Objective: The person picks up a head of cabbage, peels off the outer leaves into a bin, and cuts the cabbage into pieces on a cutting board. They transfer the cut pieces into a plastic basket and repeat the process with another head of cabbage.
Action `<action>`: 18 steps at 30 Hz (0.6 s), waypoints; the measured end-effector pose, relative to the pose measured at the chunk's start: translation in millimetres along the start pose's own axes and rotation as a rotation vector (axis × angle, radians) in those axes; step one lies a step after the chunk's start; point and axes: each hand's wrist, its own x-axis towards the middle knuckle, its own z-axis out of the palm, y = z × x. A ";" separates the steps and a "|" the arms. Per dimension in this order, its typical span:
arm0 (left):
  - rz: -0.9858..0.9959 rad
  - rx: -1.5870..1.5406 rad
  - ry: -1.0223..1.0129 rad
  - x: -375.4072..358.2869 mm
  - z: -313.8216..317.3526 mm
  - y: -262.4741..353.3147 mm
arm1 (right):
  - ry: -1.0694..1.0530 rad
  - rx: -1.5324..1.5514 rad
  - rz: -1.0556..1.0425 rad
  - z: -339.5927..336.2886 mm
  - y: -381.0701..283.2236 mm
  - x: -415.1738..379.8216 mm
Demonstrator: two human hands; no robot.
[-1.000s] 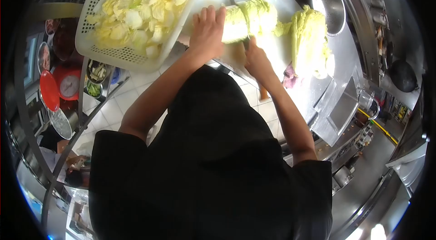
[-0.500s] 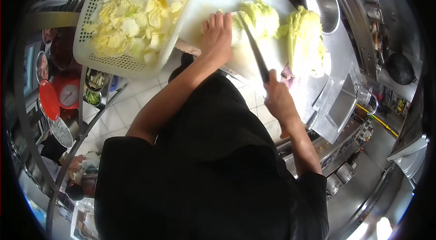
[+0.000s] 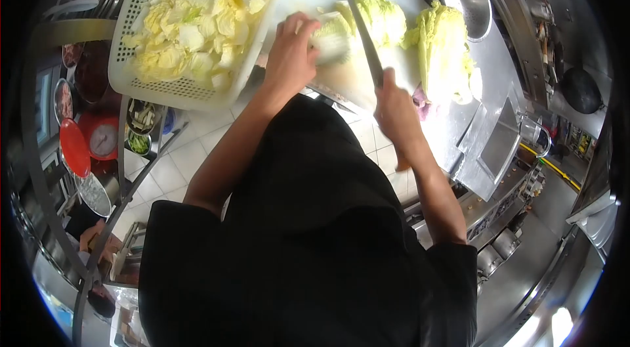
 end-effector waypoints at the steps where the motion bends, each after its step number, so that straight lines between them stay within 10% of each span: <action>1: -0.048 0.026 -0.057 0.4 -2.8 1.3 | -0.009 -0.015 -0.011 -2.0 -1.9 -12.1; 18: 0.001 -0.138 0.006 -9.3 -2.3 -28.5 | 0.016 0.074 -0.121 40.3 2.5 48.3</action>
